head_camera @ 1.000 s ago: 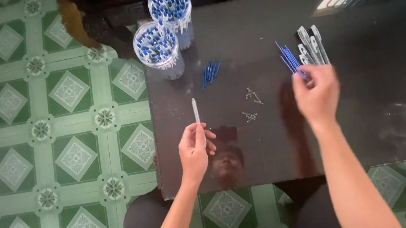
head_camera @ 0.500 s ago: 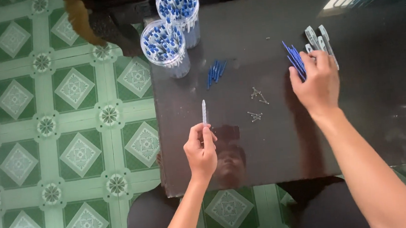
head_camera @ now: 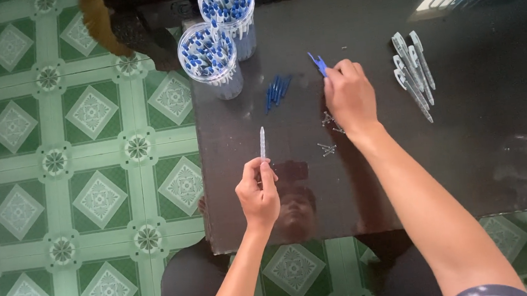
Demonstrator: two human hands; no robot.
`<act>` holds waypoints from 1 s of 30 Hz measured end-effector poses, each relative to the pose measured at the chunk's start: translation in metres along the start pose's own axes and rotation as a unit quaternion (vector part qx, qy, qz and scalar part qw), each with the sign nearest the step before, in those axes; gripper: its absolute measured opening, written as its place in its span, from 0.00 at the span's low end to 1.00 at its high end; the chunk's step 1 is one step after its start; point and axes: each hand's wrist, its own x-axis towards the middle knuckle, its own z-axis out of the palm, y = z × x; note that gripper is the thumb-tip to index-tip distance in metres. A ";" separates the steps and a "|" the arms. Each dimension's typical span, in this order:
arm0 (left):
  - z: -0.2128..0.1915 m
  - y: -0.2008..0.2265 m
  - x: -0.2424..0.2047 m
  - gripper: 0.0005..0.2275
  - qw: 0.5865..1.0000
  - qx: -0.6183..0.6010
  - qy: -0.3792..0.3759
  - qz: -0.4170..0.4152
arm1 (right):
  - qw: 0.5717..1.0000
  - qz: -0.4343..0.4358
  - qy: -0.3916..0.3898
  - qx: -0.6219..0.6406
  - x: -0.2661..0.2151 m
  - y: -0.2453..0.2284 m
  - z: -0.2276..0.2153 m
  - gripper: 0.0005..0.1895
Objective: Assembling ballpoint pens by manually inserting ink refills into pen bodies.
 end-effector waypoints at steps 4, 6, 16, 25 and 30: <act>0.000 -0.001 0.001 0.09 1.000 0.006 0.003 0.001 | 1.000 0.008 0.024 0.009 0.007 0.020 -0.011 0.08; 0.000 -0.002 0.000 0.09 1.000 0.009 0.002 0.001 | 0.999 0.014 0.045 -0.008 0.002 0.039 -0.035 0.07; 0.002 -0.005 0.000 0.09 1.000 0.008 0.003 0.011 | 0.999 0.052 -0.007 -0.002 -0.036 0.085 -0.052 0.21; 0.002 0.004 0.000 0.10 1.000 -0.004 -0.002 0.012 | 0.995 0.057 0.032 -0.070 -0.039 0.072 -0.044 0.16; 0.001 0.008 0.001 0.11 1.000 -0.022 -0.017 0.001 | 0.991 0.082 0.078 -0.077 -0.062 0.054 -0.045 0.12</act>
